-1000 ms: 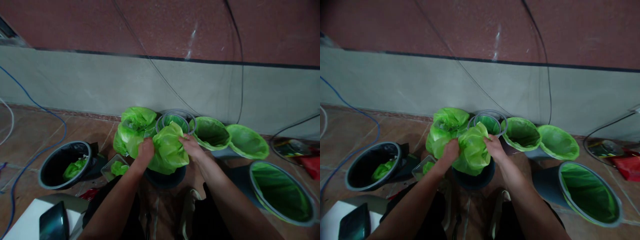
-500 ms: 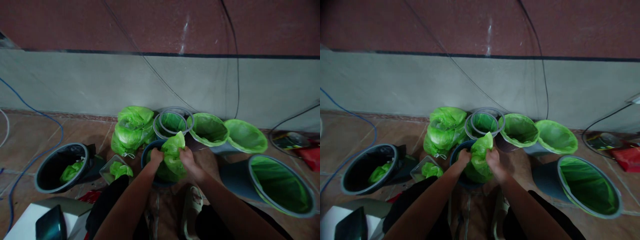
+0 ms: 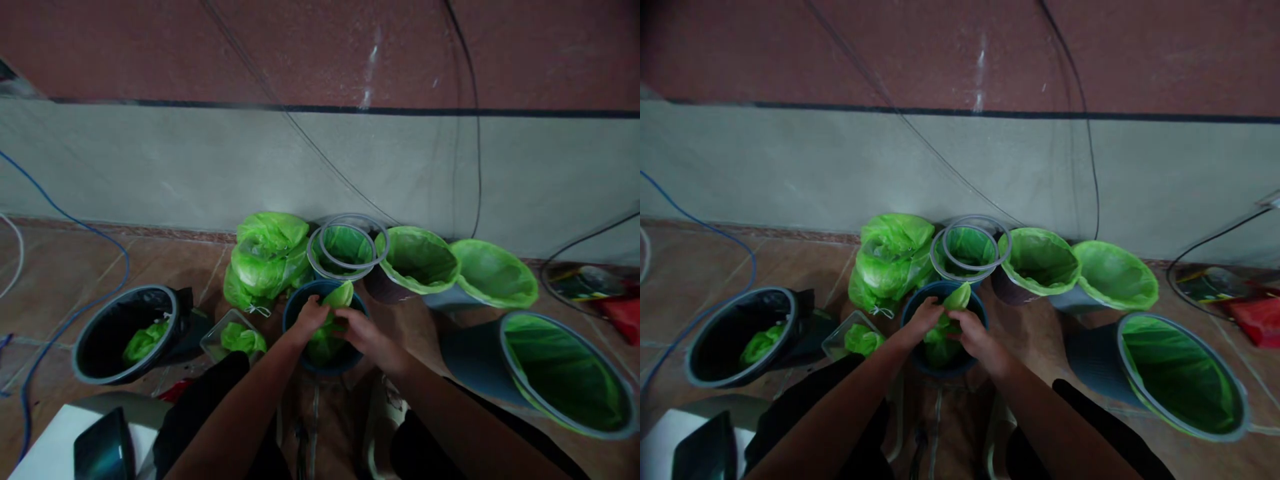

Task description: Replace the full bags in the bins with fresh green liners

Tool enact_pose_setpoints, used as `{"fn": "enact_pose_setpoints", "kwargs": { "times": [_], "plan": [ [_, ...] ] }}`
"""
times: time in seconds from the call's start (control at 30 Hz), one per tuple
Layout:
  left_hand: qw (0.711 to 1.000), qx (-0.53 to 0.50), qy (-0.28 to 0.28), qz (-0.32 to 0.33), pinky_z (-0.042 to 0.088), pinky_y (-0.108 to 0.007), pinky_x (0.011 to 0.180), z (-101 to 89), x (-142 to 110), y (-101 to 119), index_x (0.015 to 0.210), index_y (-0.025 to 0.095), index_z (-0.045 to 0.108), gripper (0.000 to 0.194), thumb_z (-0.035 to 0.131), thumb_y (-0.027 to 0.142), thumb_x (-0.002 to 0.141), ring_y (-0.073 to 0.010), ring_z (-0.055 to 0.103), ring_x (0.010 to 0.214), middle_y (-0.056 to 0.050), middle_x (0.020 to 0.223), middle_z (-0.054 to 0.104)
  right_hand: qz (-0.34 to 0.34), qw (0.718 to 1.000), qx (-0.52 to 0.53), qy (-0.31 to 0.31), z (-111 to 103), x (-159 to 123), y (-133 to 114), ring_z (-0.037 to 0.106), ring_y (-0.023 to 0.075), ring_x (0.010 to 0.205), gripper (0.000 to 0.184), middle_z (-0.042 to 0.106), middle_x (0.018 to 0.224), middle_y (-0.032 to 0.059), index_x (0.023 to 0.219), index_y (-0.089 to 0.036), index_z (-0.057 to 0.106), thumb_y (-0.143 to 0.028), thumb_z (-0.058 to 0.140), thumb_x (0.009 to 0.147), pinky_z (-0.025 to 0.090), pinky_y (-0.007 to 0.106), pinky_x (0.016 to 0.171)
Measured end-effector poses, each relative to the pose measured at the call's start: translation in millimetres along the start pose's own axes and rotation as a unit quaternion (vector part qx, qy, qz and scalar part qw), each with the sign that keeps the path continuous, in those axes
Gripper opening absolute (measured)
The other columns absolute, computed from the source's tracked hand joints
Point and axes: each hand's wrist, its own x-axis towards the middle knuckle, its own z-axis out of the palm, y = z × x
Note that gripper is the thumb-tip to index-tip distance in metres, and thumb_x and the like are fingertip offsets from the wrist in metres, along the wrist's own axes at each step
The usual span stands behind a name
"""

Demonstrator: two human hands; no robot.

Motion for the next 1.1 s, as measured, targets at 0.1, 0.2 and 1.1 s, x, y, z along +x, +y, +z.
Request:
{"fn": "enact_pose_setpoints", "kwargs": {
  "times": [0.1, 0.2, 1.1],
  "plan": [
    [0.999, 0.016, -0.028, 0.030, 0.050, -0.028, 0.081, -3.4, -1.3, -4.9, 0.131, 0.011, 0.050, 0.061, 0.064, 0.026, 0.074, -0.0242, 0.067, 0.098, -0.013, 0.112, 0.070, 0.001, 0.999, -0.019, -0.038, -4.3, -1.9, -11.8, 0.059, 0.0151, 0.068, 0.019, 0.063, 0.068, -0.0012, 0.069, -0.019, 0.063, -0.020, 0.070, 0.052, 0.052, 0.030, 0.066],
    [0.992, 0.072, -0.066, 0.078, 0.050, -0.028, 0.080, -6.5, -3.6, -2.4, 0.132, 0.012, 0.048, 0.068, 0.069, 0.028, 0.069, -0.0252, 0.067, 0.099, -0.013, 0.115, 0.068, -0.030, 0.995, -0.080, -0.041, -6.5, -4.0, -14.8, 0.059, 0.0132, 0.062, 0.019, 0.062, 0.064, -0.0019, 0.066, -0.018, 0.061, -0.022, 0.073, 0.052, 0.049, 0.027, 0.062],
    [0.939, 0.332, -0.012, 0.085, 0.051, -0.032, 0.086, -18.1, -10.3, -3.8, 0.110, 0.017, 0.064, 0.030, 0.049, 0.027, 0.086, -0.0254, 0.068, 0.101, -0.012, 0.104, 0.072, -0.039, 0.985, -0.083, 0.144, -21.1, 11.7, -38.9, 0.055, 0.0091, 0.049, 0.020, 0.060, 0.058, -0.0031, 0.072, -0.019, 0.061, -0.029, 0.077, 0.069, 0.044, 0.020, 0.048]
  ]
}}
